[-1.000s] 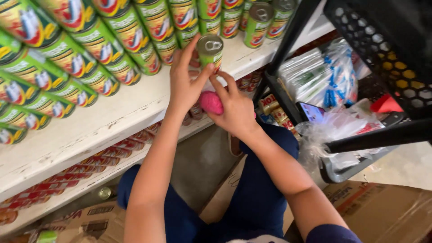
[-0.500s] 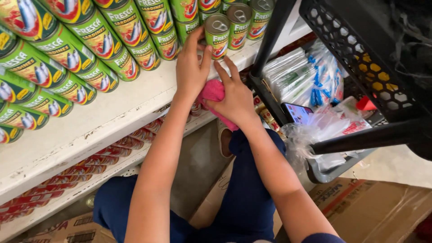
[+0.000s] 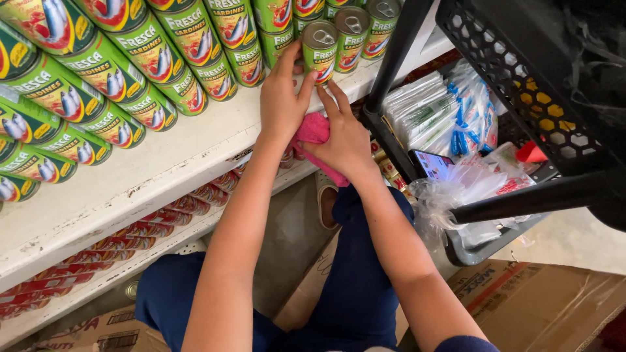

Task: Wiping dust off canned goods with a cloth and organizing them on a shelf.

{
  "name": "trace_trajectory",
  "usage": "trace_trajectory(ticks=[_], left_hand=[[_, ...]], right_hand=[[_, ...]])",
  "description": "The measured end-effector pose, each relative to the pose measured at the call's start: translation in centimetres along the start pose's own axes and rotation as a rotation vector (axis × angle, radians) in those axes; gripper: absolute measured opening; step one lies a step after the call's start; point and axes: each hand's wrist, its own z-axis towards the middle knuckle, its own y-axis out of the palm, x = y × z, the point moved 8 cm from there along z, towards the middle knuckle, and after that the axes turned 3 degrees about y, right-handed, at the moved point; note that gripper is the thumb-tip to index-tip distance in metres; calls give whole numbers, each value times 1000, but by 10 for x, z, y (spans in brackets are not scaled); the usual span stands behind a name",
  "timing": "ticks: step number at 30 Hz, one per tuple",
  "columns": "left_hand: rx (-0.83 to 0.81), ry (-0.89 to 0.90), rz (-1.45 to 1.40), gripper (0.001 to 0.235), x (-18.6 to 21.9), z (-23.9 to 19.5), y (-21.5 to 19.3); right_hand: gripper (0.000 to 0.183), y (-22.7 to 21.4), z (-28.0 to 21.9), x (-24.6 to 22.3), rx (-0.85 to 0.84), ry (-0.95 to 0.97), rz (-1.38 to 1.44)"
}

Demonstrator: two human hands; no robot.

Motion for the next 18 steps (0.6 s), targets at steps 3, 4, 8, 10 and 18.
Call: trace_trajectory(ticks=[3, 4, 8, 10, 18], left_hand=[[5, 14, 17, 55, -2, 1, 2], [7, 14, 17, 55, -1, 0, 1], [6, 16, 10, 53, 4, 1, 0], [3, 15, 29, 51, 4, 0, 0], [17, 4, 24, 50, 1, -1, 0]], right_hand=[[107, -2, 0, -2, -13, 6, 7], [107, -1, 0, -3, -14, 4, 5], [105, 1, 2, 1, -7, 14, -4], [105, 0, 1, 1, -6, 11, -3], [104, -2, -1, -6, -21, 25, -25]])
